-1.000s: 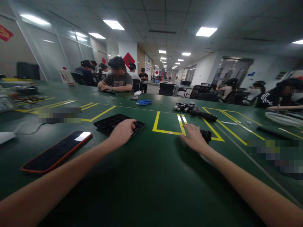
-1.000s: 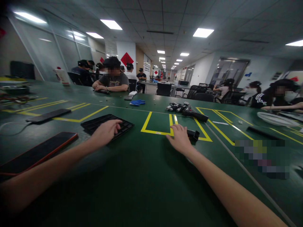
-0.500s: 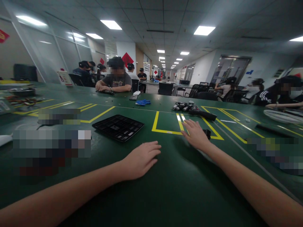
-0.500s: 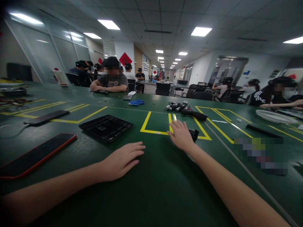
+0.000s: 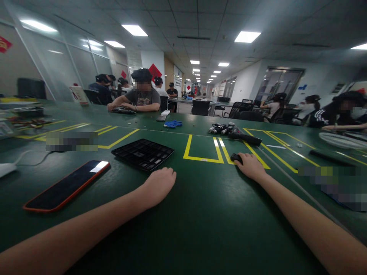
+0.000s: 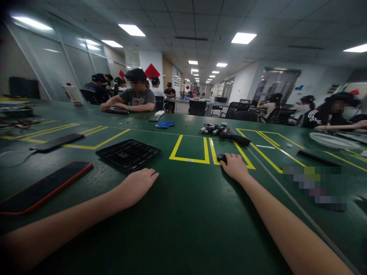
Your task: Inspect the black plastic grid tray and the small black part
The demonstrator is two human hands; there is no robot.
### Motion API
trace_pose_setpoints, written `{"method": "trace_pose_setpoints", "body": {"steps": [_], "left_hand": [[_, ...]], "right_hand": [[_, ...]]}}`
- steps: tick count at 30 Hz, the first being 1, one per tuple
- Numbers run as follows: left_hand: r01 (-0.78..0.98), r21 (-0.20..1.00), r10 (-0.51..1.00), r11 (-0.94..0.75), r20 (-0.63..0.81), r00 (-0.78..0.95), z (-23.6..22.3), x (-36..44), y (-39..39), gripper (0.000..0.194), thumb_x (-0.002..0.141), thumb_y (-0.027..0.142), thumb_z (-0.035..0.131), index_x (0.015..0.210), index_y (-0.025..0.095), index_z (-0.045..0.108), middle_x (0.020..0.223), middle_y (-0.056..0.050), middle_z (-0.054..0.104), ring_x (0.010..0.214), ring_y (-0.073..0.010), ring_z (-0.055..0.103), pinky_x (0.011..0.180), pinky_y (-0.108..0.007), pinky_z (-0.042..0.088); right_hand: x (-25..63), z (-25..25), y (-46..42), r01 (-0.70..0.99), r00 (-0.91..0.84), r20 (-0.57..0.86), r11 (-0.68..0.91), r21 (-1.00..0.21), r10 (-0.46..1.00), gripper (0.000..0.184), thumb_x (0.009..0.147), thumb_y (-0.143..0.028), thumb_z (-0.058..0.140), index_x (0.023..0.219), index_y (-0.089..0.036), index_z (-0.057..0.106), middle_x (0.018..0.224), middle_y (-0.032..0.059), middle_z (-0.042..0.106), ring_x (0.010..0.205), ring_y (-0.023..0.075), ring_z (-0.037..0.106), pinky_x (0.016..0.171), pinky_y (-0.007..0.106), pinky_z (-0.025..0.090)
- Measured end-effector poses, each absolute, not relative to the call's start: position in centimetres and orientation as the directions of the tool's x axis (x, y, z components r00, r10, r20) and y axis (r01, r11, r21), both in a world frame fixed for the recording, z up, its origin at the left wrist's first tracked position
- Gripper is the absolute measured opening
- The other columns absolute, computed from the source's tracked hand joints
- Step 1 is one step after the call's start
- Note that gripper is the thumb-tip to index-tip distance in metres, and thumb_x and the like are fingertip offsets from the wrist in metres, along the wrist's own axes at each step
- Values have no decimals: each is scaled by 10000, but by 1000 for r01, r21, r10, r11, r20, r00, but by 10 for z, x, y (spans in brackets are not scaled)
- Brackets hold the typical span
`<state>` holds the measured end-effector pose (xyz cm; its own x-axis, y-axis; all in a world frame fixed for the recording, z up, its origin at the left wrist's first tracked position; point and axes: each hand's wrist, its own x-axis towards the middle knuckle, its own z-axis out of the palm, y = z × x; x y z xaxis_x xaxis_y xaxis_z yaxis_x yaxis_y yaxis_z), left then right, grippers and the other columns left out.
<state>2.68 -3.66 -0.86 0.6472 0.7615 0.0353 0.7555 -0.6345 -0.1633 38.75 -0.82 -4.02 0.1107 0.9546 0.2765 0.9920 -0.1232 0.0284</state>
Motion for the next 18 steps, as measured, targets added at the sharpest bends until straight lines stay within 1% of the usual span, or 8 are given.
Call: {"method": "trace_pose_setpoints", "body": {"steps": [2,4,7,9,10,12,15,18], "left_hand": [[755,-158,761,-637,28,648,-3,28,-38,304,811,45,384,931,118,654,885,-135,630,800,-222,600,691,-334,488],[771,-64,766,-634,89,637,3,26,-34,225,806,96,432,808,140,653,838,-113,622,788,-217,597,698,-335,483],[812,345,882,-471,175,437,16,11,-11,166,793,186,449,749,155,606,796,-84,629,750,-208,614,678,-338,501],[734,640,973,-228,123,195,25,-5,10,166,785,199,410,741,151,563,737,-74,628,677,-189,623,607,-315,513],[686,713,990,-144,99,104,29,-15,20,172,786,200,388,737,151,545,718,-73,626,658,-180,625,589,-304,513],[681,732,996,-38,82,-32,34,-33,37,191,787,215,353,726,154,523,698,-79,622,647,-180,627,564,-297,502],[772,635,990,21,96,-106,34,-54,50,234,766,354,424,722,155,538,737,-115,633,735,-251,639,571,-328,480],[914,404,988,19,132,-79,27,-62,54,419,639,552,568,702,137,580,829,-193,646,887,-379,609,671,-411,464]], "right_hand": [[389,-41,-8,992,111,281,-122,22,953,458,860,-393,341,1176,-108,512,1120,179,582,1039,335,492,878,414,392],[390,-41,-8,993,111,286,-121,15,952,454,860,-393,345,1174,-113,514,1123,179,581,1040,330,491,873,417,393],[391,-42,-7,994,102,289,-110,11,952,458,858,-401,349,1177,-116,513,1110,179,586,1032,330,495,847,416,402],[391,-43,-7,994,102,294,-110,11,950,461,855,-406,354,1177,-117,514,1105,180,589,1026,335,500,836,415,405],[392,-43,-6,994,103,296,-112,11,949,459,855,-406,355,1173,-118,517,1108,180,589,1024,336,502,835,415,406],[392,-44,-6,993,106,301,-114,10,948,452,854,-404,358,1163,-119,524,1117,179,587,1022,338,503,835,416,405],[392,-45,-5,995,97,312,-104,6,945,446,854,-400,361,1160,-121,527,1114,181,589,1016,333,504,829,418,406],[392,-45,-5,995,90,316,-98,10,945,446,855,-399,359,1163,-122,525,1103,184,592,1011,328,505,818,415,411]]}}
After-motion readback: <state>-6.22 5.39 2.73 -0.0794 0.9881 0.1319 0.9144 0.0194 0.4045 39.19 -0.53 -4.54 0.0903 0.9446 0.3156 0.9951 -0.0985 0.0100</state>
